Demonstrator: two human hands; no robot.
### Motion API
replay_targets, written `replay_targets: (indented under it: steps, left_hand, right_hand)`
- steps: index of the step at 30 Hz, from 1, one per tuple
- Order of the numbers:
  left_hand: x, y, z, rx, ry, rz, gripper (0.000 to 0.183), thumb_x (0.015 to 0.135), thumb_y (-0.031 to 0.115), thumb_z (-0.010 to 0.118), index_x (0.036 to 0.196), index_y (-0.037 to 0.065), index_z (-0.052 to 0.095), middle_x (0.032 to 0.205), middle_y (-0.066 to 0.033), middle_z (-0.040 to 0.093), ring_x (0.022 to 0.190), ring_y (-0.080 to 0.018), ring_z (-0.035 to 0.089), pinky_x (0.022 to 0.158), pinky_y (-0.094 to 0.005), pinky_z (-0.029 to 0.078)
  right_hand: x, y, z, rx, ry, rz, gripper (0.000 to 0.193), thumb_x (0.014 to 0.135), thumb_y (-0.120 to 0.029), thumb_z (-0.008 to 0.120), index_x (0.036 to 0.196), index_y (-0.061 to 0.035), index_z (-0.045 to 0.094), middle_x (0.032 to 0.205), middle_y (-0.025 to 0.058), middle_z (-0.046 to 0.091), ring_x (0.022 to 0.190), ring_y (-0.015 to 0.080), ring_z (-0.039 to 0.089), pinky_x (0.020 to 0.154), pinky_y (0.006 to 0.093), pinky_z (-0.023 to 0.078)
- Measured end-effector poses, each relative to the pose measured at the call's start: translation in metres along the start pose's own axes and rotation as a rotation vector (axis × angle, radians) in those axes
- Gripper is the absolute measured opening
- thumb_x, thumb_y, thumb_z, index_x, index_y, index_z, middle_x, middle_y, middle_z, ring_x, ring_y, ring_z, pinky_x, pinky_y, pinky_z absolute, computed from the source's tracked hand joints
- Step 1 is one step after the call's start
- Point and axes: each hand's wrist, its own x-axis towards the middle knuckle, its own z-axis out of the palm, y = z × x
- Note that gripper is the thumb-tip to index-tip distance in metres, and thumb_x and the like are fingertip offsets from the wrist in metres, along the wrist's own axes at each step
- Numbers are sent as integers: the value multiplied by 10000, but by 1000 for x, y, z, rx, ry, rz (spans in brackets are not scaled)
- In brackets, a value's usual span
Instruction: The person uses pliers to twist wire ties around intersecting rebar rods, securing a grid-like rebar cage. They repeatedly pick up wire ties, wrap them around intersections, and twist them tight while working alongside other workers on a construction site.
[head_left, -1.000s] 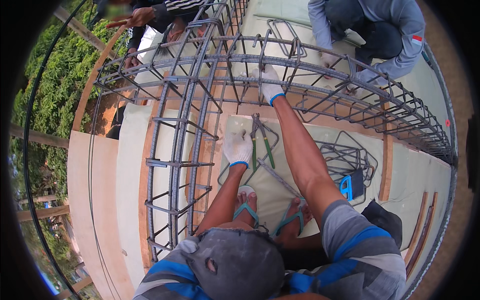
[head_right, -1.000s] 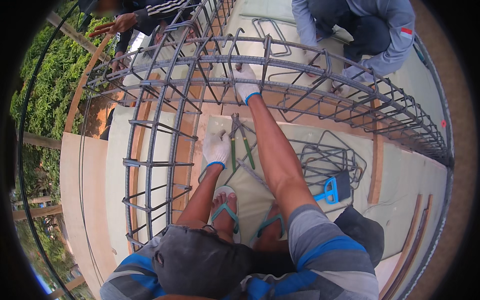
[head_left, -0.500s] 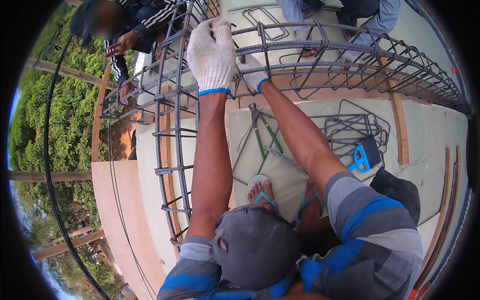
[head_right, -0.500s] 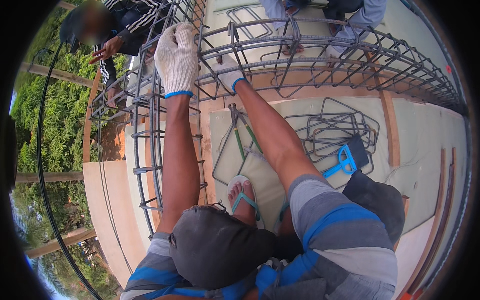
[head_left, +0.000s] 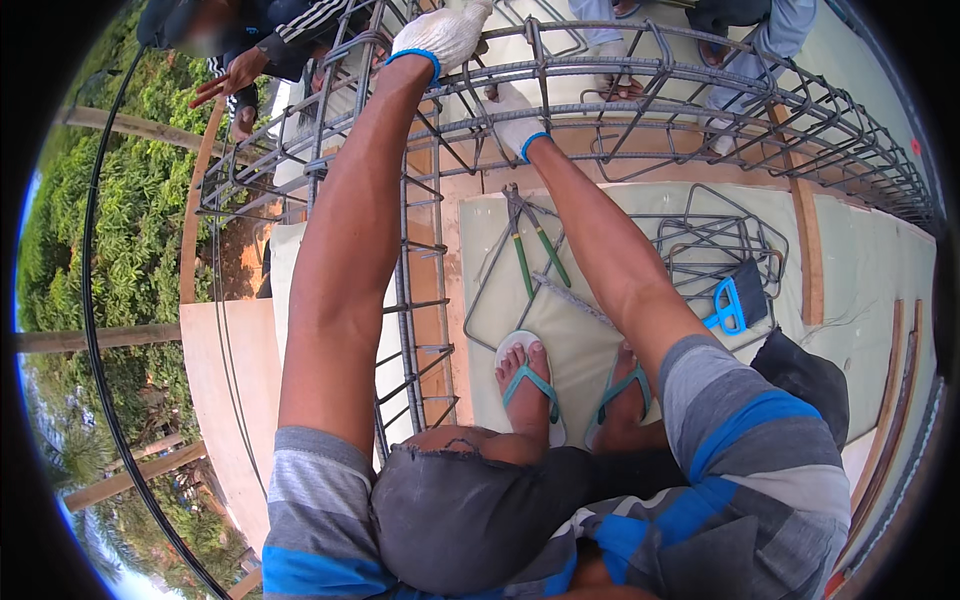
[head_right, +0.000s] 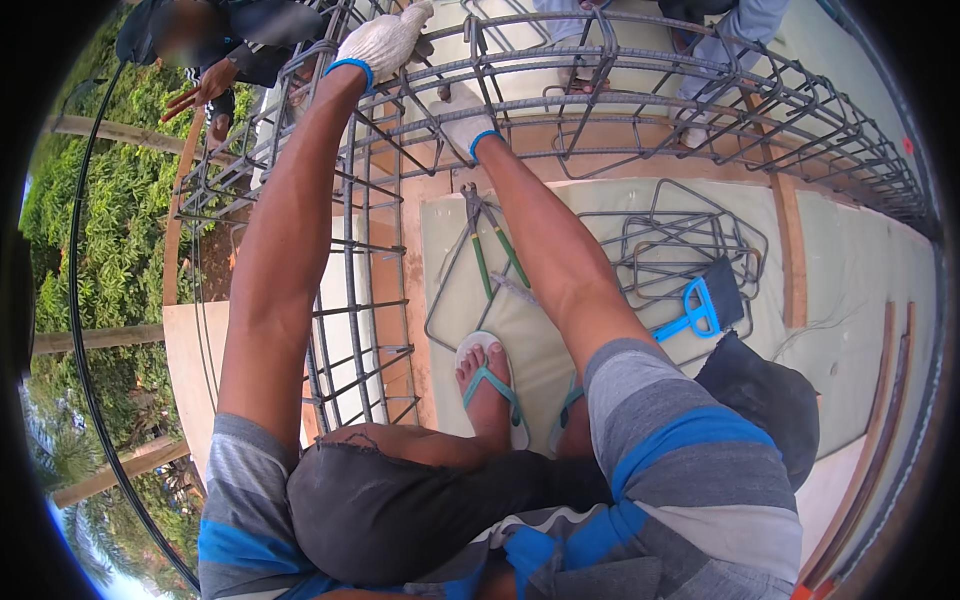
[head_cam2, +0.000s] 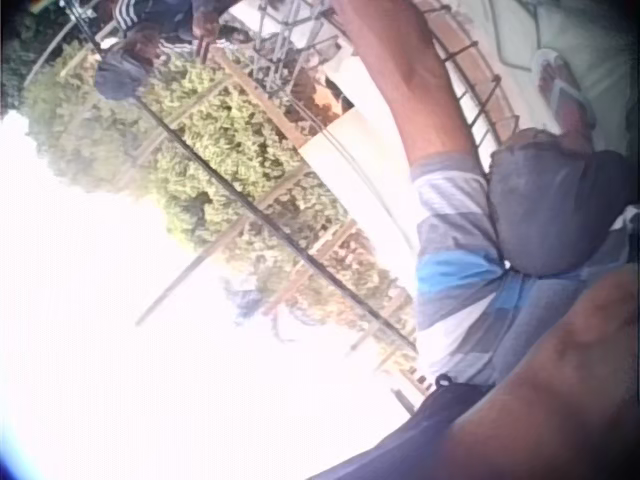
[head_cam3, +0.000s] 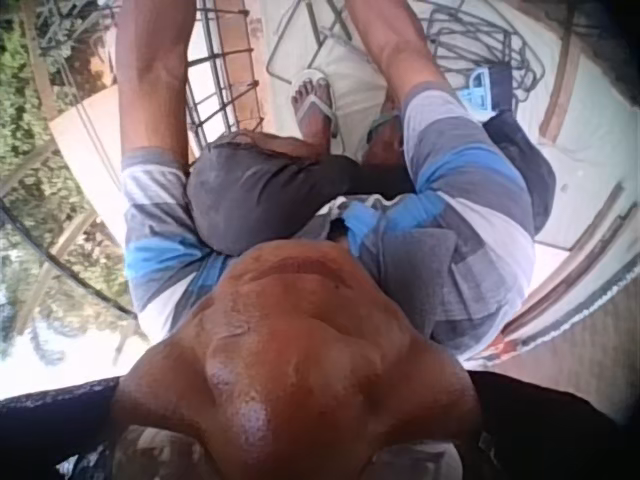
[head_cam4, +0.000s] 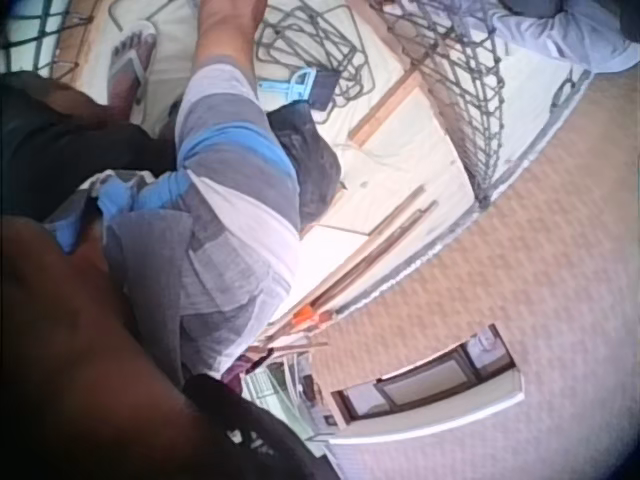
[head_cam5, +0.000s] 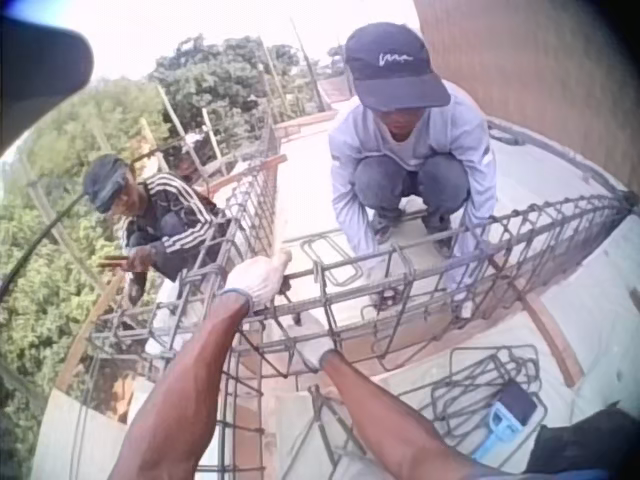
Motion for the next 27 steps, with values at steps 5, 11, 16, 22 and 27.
replay_targets:
  steps: [5, 11, 16, 22, 27]
  left_hand:
    - [13, -21, 15, 93, 164, 133, 718, 1005, 627, 312, 1206, 97, 754, 1228, -212, 716, 1208, -435, 625, 1088, -467, 443]
    - [4, -42, 13, 122, 125, 138, 879, 989, 724, 286, 983, -30, 736, 1011, -304, 713, 1057, -453, 671, 969, -491, 468]
    - [2, -24, 0, 187, -41, 119, 844, 996, 698, 295, 1175, 3, 739, 1221, -305, 681, 1209, -461, 623, 1064, -459, 468]
    - [-13, -12, -7, 208, -67, 111, 828, 986, 643, 262, 1178, -16, 726, 1254, -304, 665, 1189, -467, 625, 1055, -468, 473]
    - [4, -30, -7, 270, -101, 187, 801, 991, 603, 261, 1178, -27, 718, 1229, -311, 671, 1184, -475, 624, 1061, -469, 466]
  right_hand:
    - [16, 15, 3, 15, 14, -58, 270, 827, -173, 638, 1034, -16, 563, 826, 118, 595, 749, 229, 600, 715, 374, 516]
    - [5, 6, 13, -25, -26, -17, 274, 824, -160, 636, 1036, -6, 558, 860, 121, 603, 784, 220, 595, 747, 359, 513]
    - [17, 22, 0, -81, -15, -54, 287, 837, -150, 678, 1051, -2, 558, 920, 115, 609, 804, 194, 582, 732, 343, 515]
    - [-7, -11, -5, -67, 7, 27, 295, 794, -93, 702, 1017, -9, 528, 908, 66, 553, 774, 168, 542, 688, 322, 497]
    - [-9, -15, 4, -54, 6, -33, 246, 841, -176, 659, 1000, -15, 563, 847, 75, 569, 768, 172, 540, 702, 334, 476]
